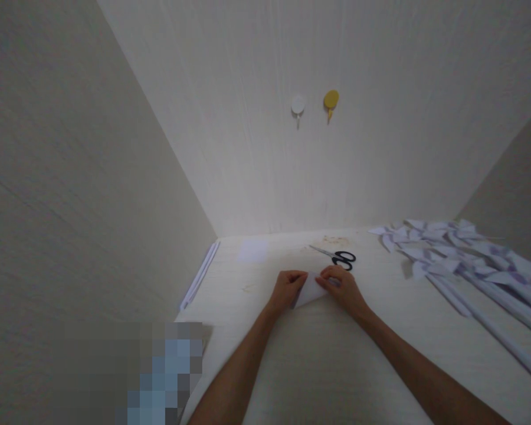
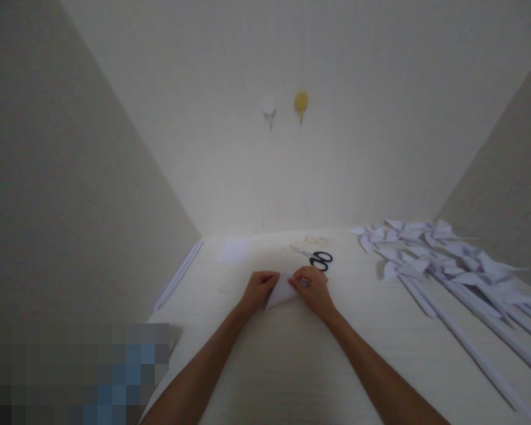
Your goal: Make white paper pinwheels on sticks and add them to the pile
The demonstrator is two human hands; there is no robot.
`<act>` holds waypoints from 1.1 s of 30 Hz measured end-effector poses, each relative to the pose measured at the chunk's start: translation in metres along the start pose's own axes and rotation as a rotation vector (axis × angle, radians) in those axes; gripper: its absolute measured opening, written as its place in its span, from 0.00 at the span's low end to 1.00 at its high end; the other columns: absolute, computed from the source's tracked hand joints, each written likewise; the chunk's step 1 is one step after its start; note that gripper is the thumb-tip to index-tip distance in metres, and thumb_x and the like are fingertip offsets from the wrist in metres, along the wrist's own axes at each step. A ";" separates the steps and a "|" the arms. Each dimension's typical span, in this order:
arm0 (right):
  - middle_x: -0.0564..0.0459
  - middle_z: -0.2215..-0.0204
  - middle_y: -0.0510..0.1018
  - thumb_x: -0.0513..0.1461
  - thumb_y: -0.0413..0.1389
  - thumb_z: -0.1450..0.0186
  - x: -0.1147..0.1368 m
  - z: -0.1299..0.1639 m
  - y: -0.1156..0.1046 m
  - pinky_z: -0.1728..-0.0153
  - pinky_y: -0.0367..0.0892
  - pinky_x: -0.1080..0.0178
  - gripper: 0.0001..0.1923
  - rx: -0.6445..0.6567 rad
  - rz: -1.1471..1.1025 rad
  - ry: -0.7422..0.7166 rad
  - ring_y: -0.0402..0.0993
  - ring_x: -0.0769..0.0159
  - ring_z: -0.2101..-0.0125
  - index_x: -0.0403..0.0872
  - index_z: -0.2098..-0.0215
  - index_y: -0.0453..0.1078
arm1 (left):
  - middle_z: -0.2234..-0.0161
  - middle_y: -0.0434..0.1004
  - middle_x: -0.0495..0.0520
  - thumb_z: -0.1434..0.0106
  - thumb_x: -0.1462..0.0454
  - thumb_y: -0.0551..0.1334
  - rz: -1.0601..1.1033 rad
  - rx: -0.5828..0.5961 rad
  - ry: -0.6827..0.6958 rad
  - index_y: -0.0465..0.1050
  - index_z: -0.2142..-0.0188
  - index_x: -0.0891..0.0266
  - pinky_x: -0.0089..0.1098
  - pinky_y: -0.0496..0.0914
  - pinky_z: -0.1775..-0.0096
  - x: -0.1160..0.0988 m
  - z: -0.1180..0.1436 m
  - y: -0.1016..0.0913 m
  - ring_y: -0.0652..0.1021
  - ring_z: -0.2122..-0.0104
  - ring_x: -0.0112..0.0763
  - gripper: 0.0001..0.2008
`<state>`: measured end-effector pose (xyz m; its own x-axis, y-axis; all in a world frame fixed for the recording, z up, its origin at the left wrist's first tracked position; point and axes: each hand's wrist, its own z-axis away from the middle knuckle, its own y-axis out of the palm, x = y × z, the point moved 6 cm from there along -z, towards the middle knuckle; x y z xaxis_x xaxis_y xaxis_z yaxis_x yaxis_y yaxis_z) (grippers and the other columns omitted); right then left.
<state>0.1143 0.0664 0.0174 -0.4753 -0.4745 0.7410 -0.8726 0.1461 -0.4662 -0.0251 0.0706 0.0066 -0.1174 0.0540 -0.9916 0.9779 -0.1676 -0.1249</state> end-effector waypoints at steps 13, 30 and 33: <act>0.52 0.79 0.73 0.41 0.53 0.46 -0.001 -0.001 0.001 0.68 0.61 0.61 0.10 -0.001 0.002 -0.027 0.67 0.64 0.73 0.47 0.83 0.65 | 0.82 0.71 0.50 0.58 0.61 0.63 0.058 -0.069 -0.060 0.74 0.79 0.69 0.26 0.59 0.77 0.004 0.001 0.000 0.66 0.81 0.24 0.11; 0.52 0.76 0.74 0.42 0.53 0.47 -0.004 0.000 -0.003 0.69 0.63 0.62 0.08 -0.031 -0.072 0.126 0.70 0.63 0.72 0.46 0.72 0.68 | 0.84 0.68 0.49 0.56 0.60 0.61 -0.096 -0.169 -0.001 0.72 0.81 0.67 0.25 0.58 0.79 -0.003 0.000 -0.007 0.66 0.81 0.24 0.10; 0.51 0.76 0.75 0.42 0.53 0.47 -0.006 0.000 0.000 0.67 0.63 0.61 0.08 -0.006 -0.041 0.114 0.70 0.63 0.71 0.46 0.75 0.69 | 0.83 0.69 0.49 0.55 0.60 0.61 -0.086 -0.158 -0.009 0.72 0.81 0.68 0.25 0.58 0.78 -0.001 0.000 -0.007 0.66 0.81 0.24 0.10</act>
<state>0.1175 0.0696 0.0134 -0.4484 -0.3783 0.8098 -0.8922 0.1338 -0.4314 -0.0319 0.0719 0.0088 -0.2027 0.0528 -0.9778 0.9791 -0.0060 -0.2033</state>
